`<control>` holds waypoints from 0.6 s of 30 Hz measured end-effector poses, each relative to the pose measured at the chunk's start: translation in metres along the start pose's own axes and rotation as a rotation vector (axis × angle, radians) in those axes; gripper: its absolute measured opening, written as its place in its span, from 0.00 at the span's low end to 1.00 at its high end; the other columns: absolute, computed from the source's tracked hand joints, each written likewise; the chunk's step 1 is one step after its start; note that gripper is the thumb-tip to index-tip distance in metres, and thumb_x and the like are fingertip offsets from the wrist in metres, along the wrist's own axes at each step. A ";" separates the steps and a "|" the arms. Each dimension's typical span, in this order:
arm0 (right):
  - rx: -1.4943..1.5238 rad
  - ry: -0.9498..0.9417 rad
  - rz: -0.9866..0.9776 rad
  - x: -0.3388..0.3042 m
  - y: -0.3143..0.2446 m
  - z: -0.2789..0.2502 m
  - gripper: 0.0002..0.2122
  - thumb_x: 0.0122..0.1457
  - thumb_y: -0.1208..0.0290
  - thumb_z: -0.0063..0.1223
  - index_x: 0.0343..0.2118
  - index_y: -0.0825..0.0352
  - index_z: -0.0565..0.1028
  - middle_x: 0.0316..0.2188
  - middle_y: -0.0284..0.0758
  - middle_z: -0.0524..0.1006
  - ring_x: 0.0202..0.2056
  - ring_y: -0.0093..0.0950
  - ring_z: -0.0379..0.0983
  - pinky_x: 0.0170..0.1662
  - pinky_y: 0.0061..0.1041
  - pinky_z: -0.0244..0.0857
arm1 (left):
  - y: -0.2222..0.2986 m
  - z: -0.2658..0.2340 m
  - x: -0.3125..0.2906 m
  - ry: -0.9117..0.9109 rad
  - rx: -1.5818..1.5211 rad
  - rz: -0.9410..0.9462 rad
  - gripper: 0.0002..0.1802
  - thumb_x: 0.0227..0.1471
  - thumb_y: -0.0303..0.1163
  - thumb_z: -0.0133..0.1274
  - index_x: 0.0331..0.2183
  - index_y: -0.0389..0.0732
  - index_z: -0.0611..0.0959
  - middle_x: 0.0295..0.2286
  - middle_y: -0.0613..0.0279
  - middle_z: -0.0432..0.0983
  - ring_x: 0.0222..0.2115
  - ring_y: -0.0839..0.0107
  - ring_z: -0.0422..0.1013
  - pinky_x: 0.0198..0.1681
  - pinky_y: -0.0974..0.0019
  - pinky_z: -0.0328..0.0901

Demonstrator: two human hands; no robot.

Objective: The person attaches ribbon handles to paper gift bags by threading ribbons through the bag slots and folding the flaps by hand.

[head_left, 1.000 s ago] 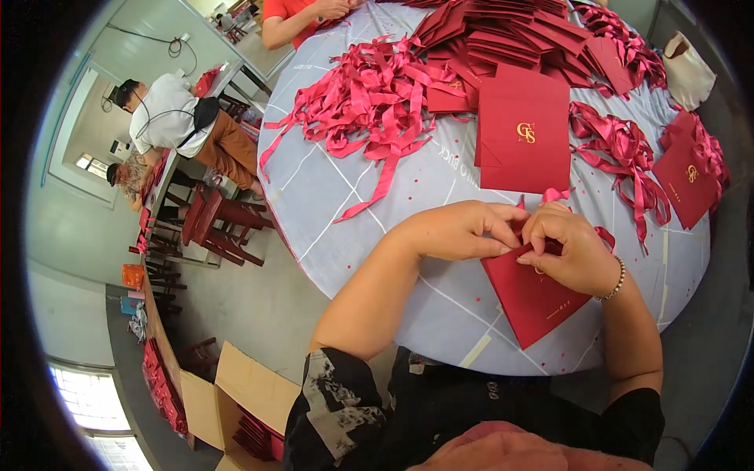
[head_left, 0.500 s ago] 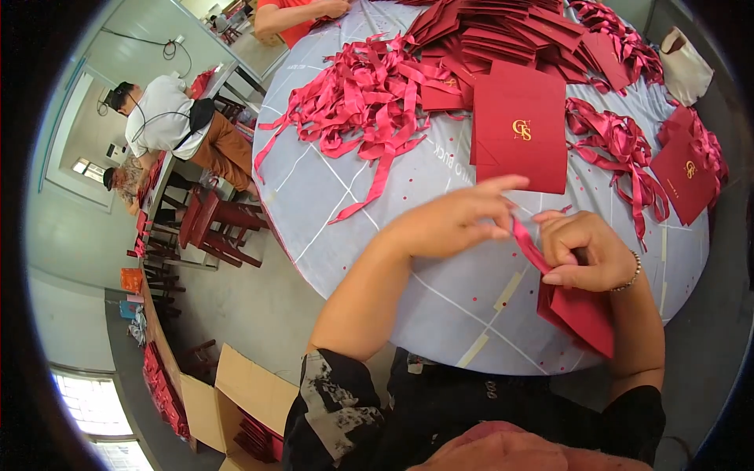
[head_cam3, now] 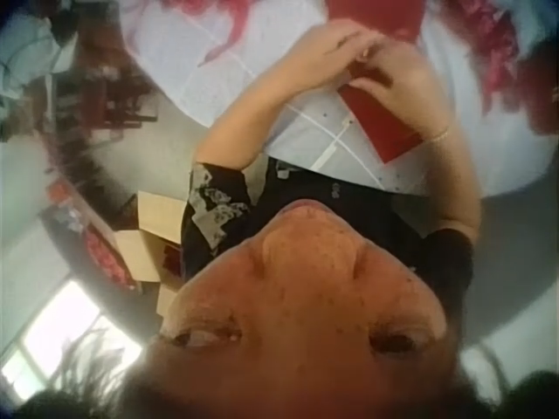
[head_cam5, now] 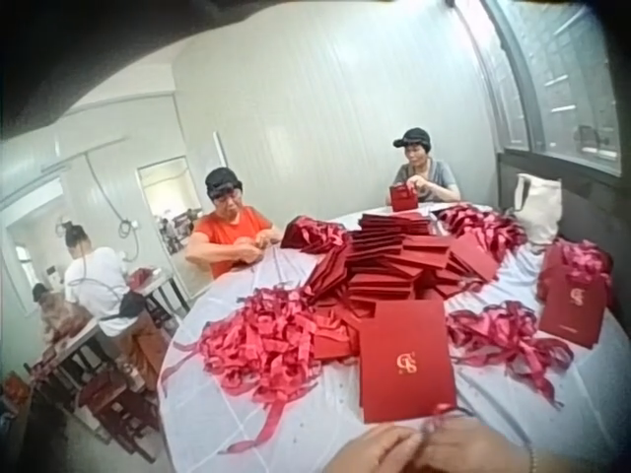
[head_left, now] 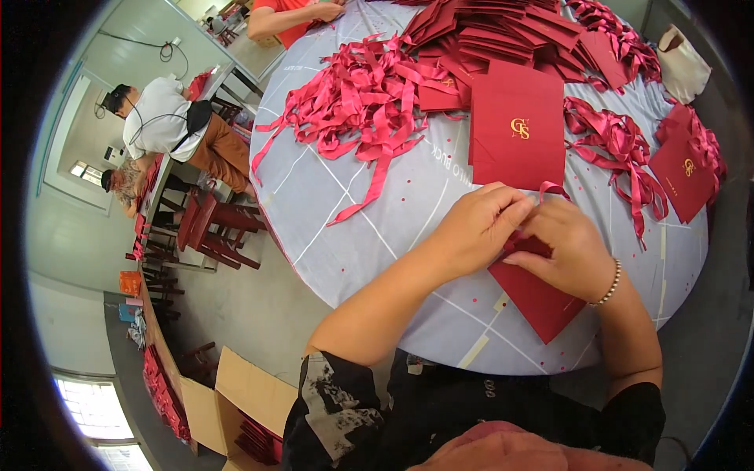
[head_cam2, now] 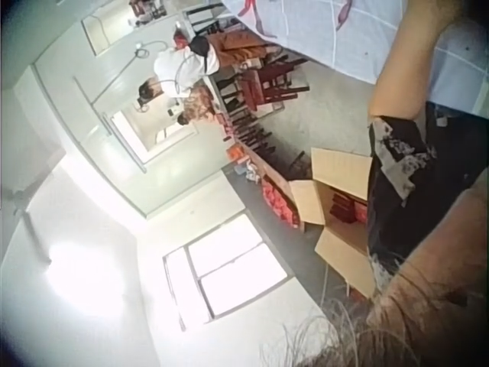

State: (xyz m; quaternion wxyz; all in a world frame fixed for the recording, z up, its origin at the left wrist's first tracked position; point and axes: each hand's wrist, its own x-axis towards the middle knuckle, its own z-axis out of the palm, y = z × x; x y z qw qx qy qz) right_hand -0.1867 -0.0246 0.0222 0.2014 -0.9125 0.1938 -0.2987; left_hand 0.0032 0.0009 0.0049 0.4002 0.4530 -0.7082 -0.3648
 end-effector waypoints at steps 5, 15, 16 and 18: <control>-0.257 -0.274 0.245 -0.011 -0.009 -0.022 0.17 0.41 0.63 0.70 0.28 0.67 0.73 0.30 0.40 0.75 0.35 0.41 0.72 0.38 0.36 0.67 | -0.014 0.016 0.002 -0.006 0.011 0.020 0.11 0.60 0.29 0.46 0.41 0.34 0.77 0.34 0.51 0.74 0.35 0.60 0.73 0.40 0.63 0.67; -0.004 -0.303 0.247 -0.014 -0.002 0.003 0.07 0.56 0.69 0.56 0.31 0.67 0.74 0.25 0.43 0.77 0.29 0.43 0.75 0.34 0.40 0.69 | -0.024 0.017 0.002 -0.172 0.162 -0.090 0.15 0.46 0.19 0.52 0.40 0.34 0.79 0.32 0.49 0.78 0.32 0.58 0.75 0.37 0.62 0.69; 0.028 -0.268 0.265 -0.012 -0.004 0.003 0.07 0.56 0.68 0.56 0.30 0.66 0.75 0.24 0.43 0.77 0.28 0.44 0.75 0.33 0.41 0.68 | -0.023 0.016 0.003 -0.205 0.149 -0.108 0.14 0.46 0.19 0.53 0.38 0.34 0.80 0.31 0.50 0.79 0.31 0.61 0.76 0.36 0.63 0.69; 0.028 -0.273 0.251 -0.010 -0.007 0.001 0.07 0.55 0.68 0.57 0.29 0.66 0.75 0.23 0.42 0.77 0.28 0.43 0.75 0.32 0.40 0.68 | -0.021 0.012 0.005 -0.260 0.093 -0.177 0.13 0.45 0.19 0.54 0.38 0.34 0.80 0.31 0.52 0.79 0.30 0.65 0.76 0.35 0.64 0.69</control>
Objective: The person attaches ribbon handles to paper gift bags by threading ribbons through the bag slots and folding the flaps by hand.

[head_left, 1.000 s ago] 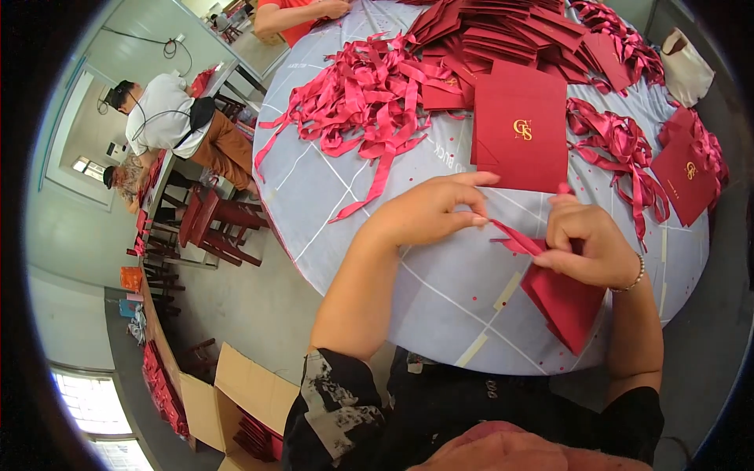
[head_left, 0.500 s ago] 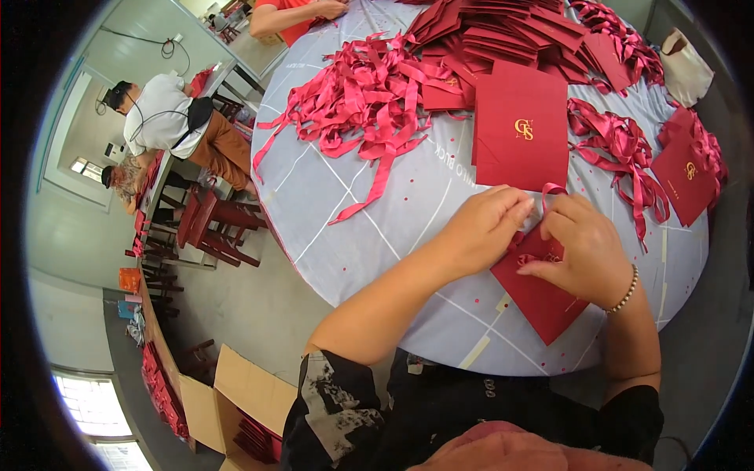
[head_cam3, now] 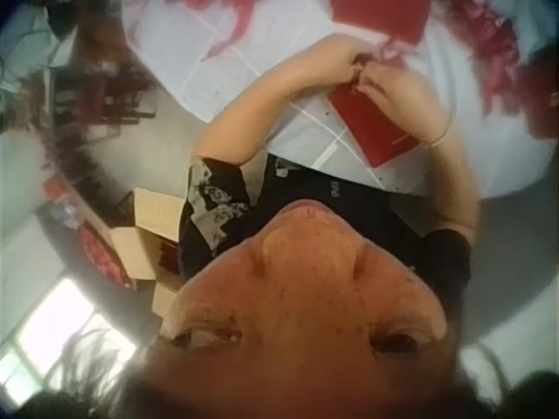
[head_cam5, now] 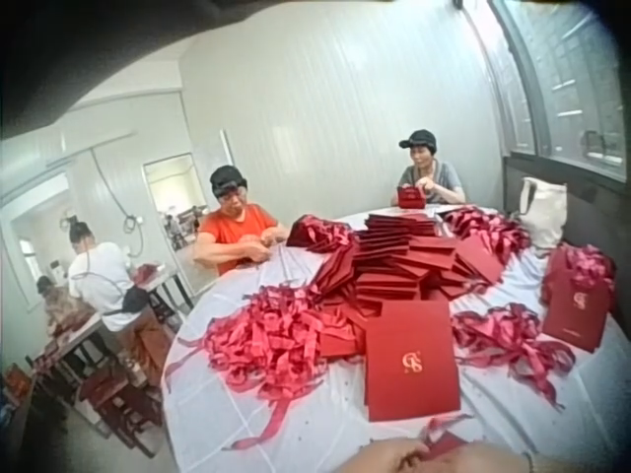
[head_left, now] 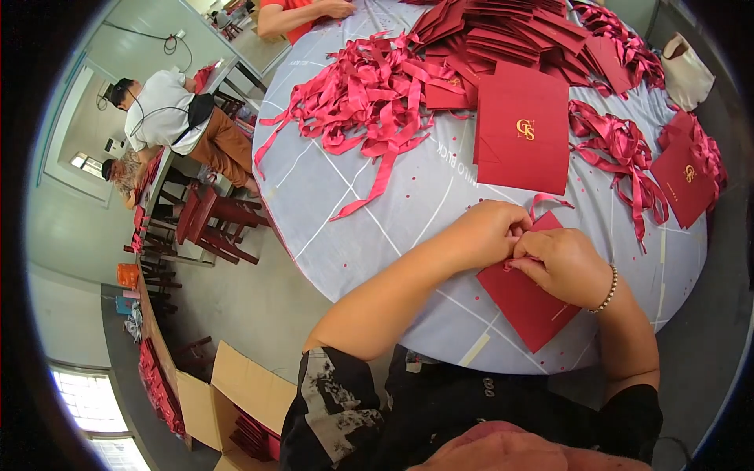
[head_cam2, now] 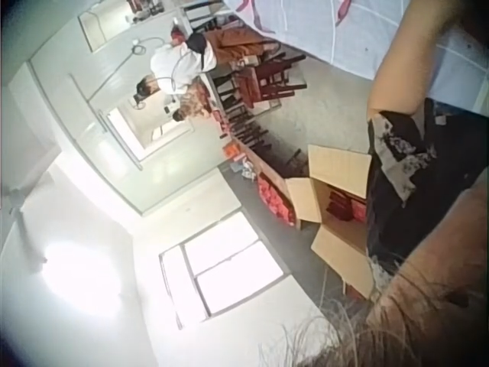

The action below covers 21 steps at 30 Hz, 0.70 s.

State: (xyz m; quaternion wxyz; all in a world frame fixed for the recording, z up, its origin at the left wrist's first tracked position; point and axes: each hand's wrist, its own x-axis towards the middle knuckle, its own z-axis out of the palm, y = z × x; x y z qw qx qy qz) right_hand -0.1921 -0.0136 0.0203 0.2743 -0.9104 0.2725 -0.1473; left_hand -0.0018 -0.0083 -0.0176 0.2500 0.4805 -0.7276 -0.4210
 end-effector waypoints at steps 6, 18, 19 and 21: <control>0.139 0.123 0.050 -0.004 0.022 -0.030 0.05 0.52 0.73 0.61 0.27 0.70 0.78 0.22 0.39 0.78 0.23 0.32 0.75 0.28 0.29 0.66 | 0.000 -0.013 -0.007 0.063 -0.078 0.051 0.07 0.48 0.21 0.58 0.32 0.34 0.78 0.24 0.62 0.75 0.24 0.75 0.71 0.29 0.70 0.66; 0.717 0.338 0.239 -0.039 0.083 -0.095 0.04 0.56 0.79 0.58 0.34 0.68 0.76 0.24 0.22 0.74 0.23 0.09 0.64 0.25 0.10 0.55 | 0.003 -0.029 -0.006 0.220 -0.520 -0.186 0.05 0.59 0.25 0.50 0.38 0.39 0.71 0.24 0.71 0.70 0.21 0.84 0.66 0.22 0.77 0.61; 0.684 0.333 0.267 -0.040 0.085 -0.093 0.04 0.56 0.79 0.58 0.34 0.68 0.76 0.24 0.22 0.74 0.23 0.09 0.64 0.25 0.10 0.55 | 0.002 -0.030 -0.006 0.285 -0.571 -0.185 0.07 0.58 0.24 0.50 0.39 0.34 0.73 0.26 0.68 0.73 0.23 0.83 0.67 0.23 0.73 0.64; 0.658 0.529 0.273 -0.039 0.090 -0.090 0.04 0.57 0.79 0.57 0.35 0.68 0.76 0.26 0.23 0.74 0.26 0.10 0.66 0.30 0.10 0.59 | -0.001 -0.032 -0.007 0.309 -0.544 -0.164 0.09 0.57 0.24 0.51 0.41 0.33 0.74 0.25 0.69 0.72 0.22 0.83 0.66 0.24 0.74 0.63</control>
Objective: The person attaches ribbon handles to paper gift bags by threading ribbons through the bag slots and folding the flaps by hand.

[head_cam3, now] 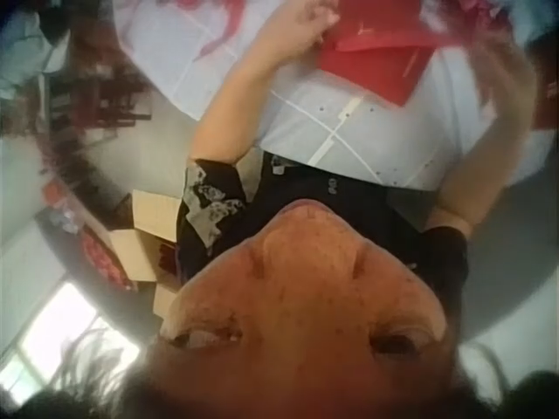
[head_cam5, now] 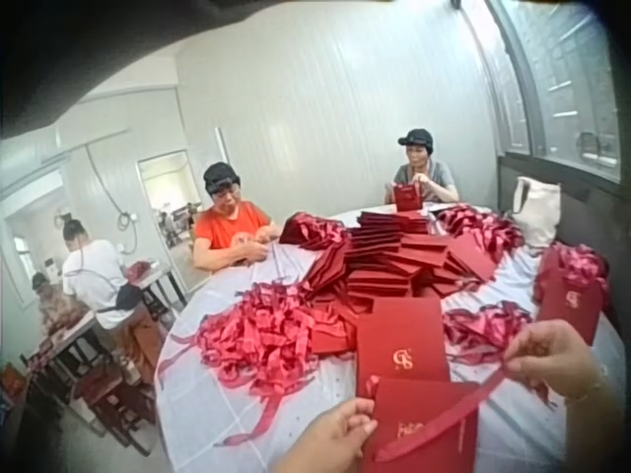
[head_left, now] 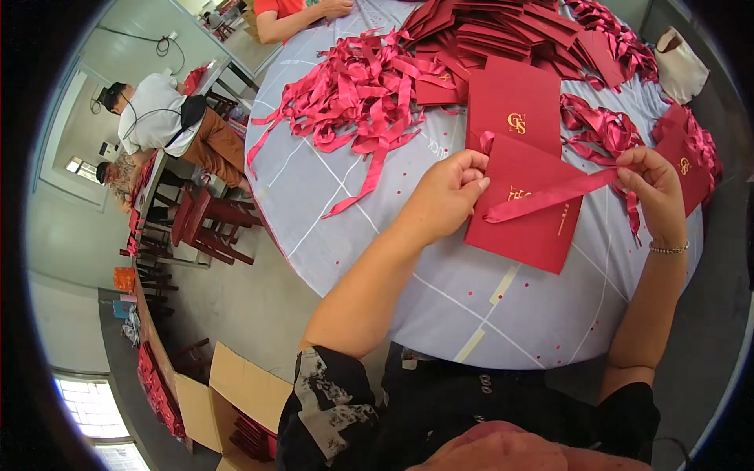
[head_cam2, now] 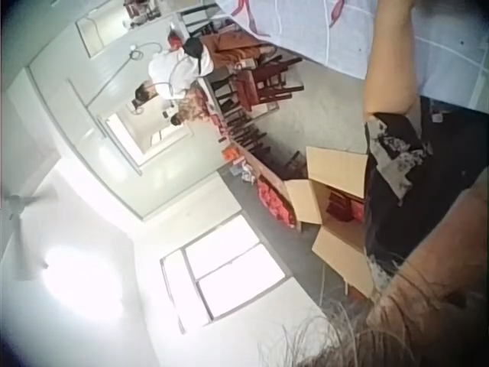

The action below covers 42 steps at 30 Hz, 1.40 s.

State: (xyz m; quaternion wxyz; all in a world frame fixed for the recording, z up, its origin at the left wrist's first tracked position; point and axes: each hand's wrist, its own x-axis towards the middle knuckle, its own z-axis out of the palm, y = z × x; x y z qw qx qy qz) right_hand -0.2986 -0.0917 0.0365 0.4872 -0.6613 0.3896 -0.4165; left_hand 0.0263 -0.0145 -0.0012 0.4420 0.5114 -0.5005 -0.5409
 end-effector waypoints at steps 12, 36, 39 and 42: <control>0.271 0.148 -0.013 0.007 0.015 0.048 0.09 0.64 0.71 0.51 0.43 0.70 0.78 0.37 0.33 0.80 0.38 0.20 0.76 0.43 0.18 0.70 | 0.003 -0.007 -0.004 -0.311 0.144 0.012 0.10 0.55 0.25 0.56 0.40 0.33 0.79 0.22 0.76 0.70 0.23 0.88 0.64 0.26 0.79 0.59; -0.411 -0.214 -0.280 -0.022 0.012 0.121 0.03 0.55 0.80 0.57 0.32 0.72 0.78 0.26 0.39 0.78 0.27 0.28 0.75 0.32 0.24 0.68 | 0.012 0.009 -0.014 -0.221 0.449 0.046 0.08 0.51 0.23 0.59 0.36 0.35 0.81 0.26 0.75 0.74 0.26 0.87 0.65 0.29 0.78 0.63; -0.435 -0.177 -0.298 -0.022 0.012 0.125 0.02 0.55 0.80 0.56 0.31 0.72 0.77 0.25 0.40 0.77 0.25 0.30 0.74 0.29 0.25 0.66 | 0.011 0.015 -0.016 -0.200 0.495 0.071 0.08 0.50 0.22 0.60 0.35 0.35 0.81 0.24 0.74 0.74 0.25 0.87 0.65 0.27 0.78 0.62; -0.489 -0.177 -0.226 -0.022 0.010 0.124 0.02 0.54 0.79 0.57 0.29 0.71 0.76 0.24 0.40 0.77 0.23 0.30 0.73 0.27 0.26 0.65 | 0.009 0.018 -0.016 -0.181 0.510 0.122 0.08 0.49 0.22 0.60 0.34 0.34 0.81 0.24 0.72 0.75 0.24 0.86 0.66 0.27 0.77 0.63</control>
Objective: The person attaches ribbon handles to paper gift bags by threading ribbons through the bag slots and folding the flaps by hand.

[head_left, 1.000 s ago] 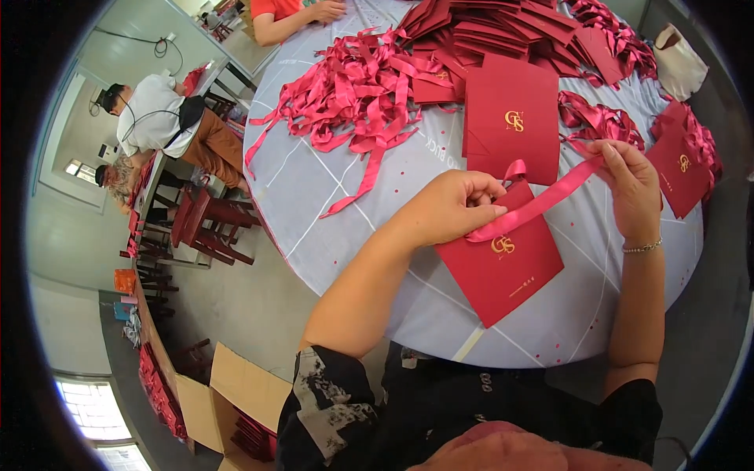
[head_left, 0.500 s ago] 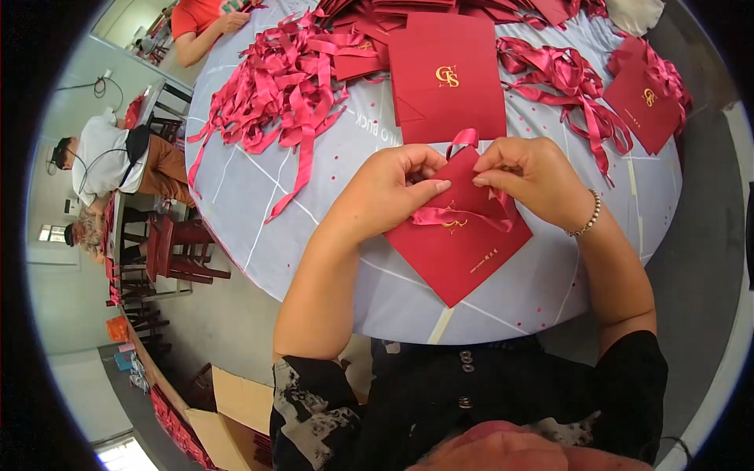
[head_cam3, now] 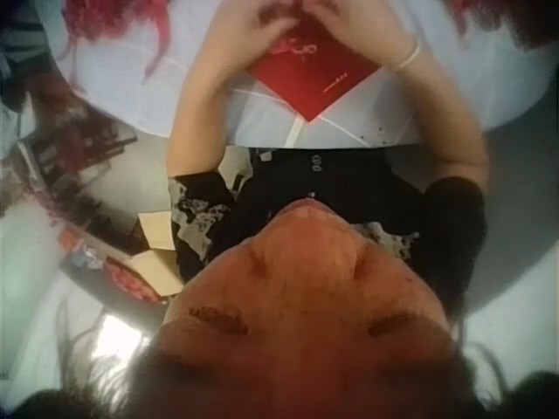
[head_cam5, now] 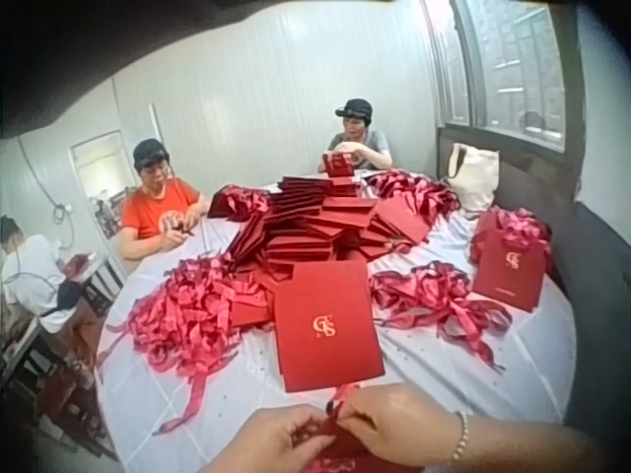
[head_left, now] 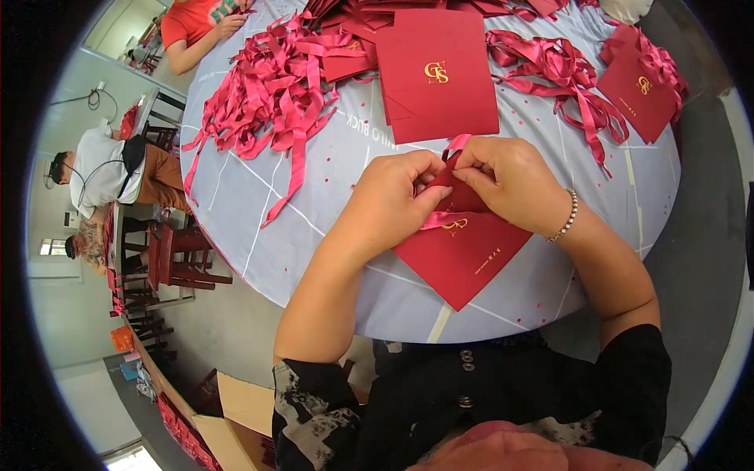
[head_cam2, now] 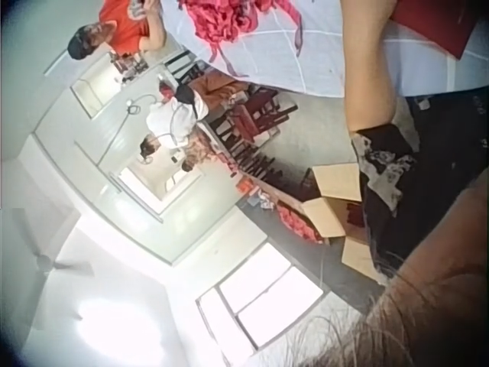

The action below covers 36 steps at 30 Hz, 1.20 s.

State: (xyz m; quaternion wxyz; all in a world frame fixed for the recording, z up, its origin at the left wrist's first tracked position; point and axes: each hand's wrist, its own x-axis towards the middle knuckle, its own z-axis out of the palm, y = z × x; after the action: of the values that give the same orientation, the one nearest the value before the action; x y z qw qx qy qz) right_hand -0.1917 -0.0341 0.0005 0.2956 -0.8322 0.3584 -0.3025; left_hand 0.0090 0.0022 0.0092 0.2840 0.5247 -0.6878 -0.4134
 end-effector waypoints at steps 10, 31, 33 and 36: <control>-0.023 -0.013 -0.057 -0.001 0.005 0.004 0.01 0.50 0.80 0.57 0.25 0.70 0.76 0.20 0.41 0.75 0.21 0.34 0.72 0.26 0.29 0.64 | -0.003 0.004 0.001 -0.004 -0.023 -0.017 0.09 0.49 0.21 0.60 0.36 0.33 0.82 0.26 0.69 0.78 0.26 0.85 0.68 0.30 0.76 0.65; -0.115 -0.184 0.048 -0.004 -0.006 -0.003 0.04 0.51 0.76 0.53 0.23 0.69 0.75 0.22 0.48 0.76 0.27 0.48 0.74 0.31 0.45 0.68 | -0.005 0.019 0.000 -0.025 0.085 0.088 0.09 0.44 0.18 0.55 0.33 0.32 0.81 0.24 0.54 0.80 0.26 0.71 0.76 0.32 0.68 0.70; -0.177 -0.151 0.054 -0.008 -0.009 0.000 0.05 0.51 0.75 0.52 0.22 0.70 0.75 0.22 0.48 0.76 0.27 0.48 0.74 0.31 0.45 0.68 | -0.004 0.020 0.000 -0.002 0.168 0.134 0.07 0.45 0.17 0.55 0.32 0.32 0.81 0.24 0.55 0.80 0.26 0.74 0.76 0.32 0.68 0.70; -0.242 -0.139 0.009 -0.009 -0.011 0.001 0.05 0.51 0.75 0.53 0.22 0.70 0.75 0.22 0.47 0.76 0.27 0.47 0.74 0.32 0.44 0.68 | -0.007 0.021 0.000 -0.009 0.000 0.027 0.05 0.47 0.17 0.55 0.31 0.32 0.81 0.24 0.59 0.80 0.26 0.77 0.74 0.31 0.70 0.69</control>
State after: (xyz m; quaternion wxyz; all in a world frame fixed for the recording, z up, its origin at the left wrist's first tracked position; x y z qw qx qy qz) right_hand -0.1913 -0.0201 0.0049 0.2188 -0.8790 0.3748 -0.1974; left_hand -0.0046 0.0067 -0.0072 0.2863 0.5134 -0.6961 -0.4121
